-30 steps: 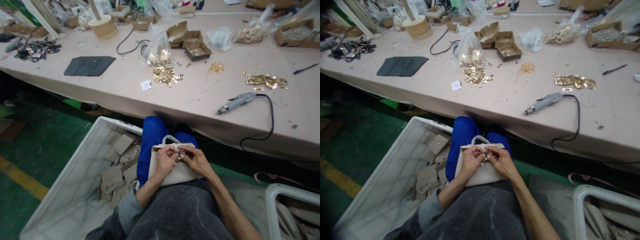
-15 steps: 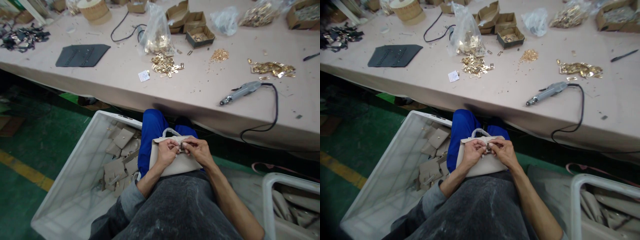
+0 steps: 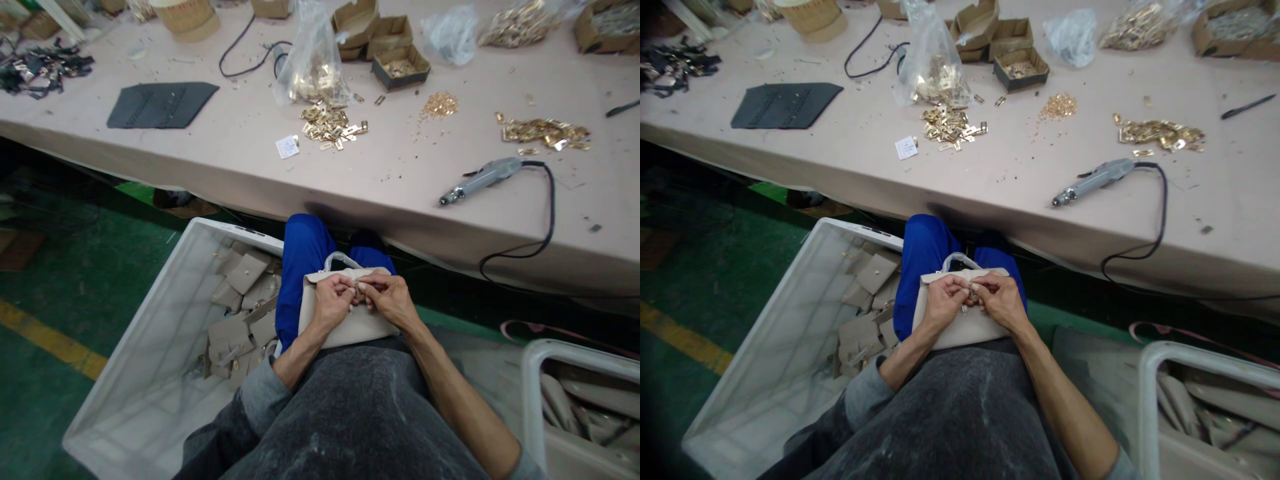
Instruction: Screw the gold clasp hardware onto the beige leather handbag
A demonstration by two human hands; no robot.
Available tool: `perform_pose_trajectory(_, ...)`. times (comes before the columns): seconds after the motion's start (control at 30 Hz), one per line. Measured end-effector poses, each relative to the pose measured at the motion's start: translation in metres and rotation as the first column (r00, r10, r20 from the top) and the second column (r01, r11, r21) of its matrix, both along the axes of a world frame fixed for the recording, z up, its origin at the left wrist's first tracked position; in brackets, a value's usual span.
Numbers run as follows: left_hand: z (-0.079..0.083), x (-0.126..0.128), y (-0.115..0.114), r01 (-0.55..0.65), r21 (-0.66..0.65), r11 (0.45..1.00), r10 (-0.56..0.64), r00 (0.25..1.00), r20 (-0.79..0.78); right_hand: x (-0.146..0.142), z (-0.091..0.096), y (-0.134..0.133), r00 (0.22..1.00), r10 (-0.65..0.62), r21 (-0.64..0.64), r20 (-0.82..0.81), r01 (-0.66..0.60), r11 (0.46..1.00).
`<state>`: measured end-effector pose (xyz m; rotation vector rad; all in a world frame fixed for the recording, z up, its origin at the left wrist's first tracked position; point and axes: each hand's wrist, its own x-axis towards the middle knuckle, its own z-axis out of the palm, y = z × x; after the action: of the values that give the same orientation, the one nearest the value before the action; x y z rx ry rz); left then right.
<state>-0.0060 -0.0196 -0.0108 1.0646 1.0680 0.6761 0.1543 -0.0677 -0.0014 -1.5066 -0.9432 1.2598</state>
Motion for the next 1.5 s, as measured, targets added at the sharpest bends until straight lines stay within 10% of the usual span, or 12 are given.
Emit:
perform_pose_trajectory(0.5, 0.001, 0.006, -0.005, -0.088, -0.009, 0.996, 0.088, 0.996, 0.031, -0.003, -0.008, -0.01, 0.982, -0.061, -0.11, -0.179, 0.042, 0.993)
perform_pose_trajectory(0.8, 0.005, 0.011, -0.009, -0.152, 0.076, 0.985, 0.158, 0.985, -0.077, -0.001, -0.009, -0.018, 0.972, 0.136, -0.193, 0.19, -0.099, 0.976)
perform_pose_trajectory(1.2, 0.021, 0.005, -0.023, -0.17, 0.09, 0.981, 0.188, 0.946, -0.265, 0.001, -0.004, -0.027, 0.986, 0.113, -0.114, 0.122, -0.099, 0.989)
perform_pose_trajectory(1.5, 0.021, 0.016, -0.011, -0.171, -0.412, 0.895, 0.202, 0.979, 0.031, -0.007, -0.004, -0.031, 0.993, 0.111, -0.103, 0.04, -0.106, 0.989)
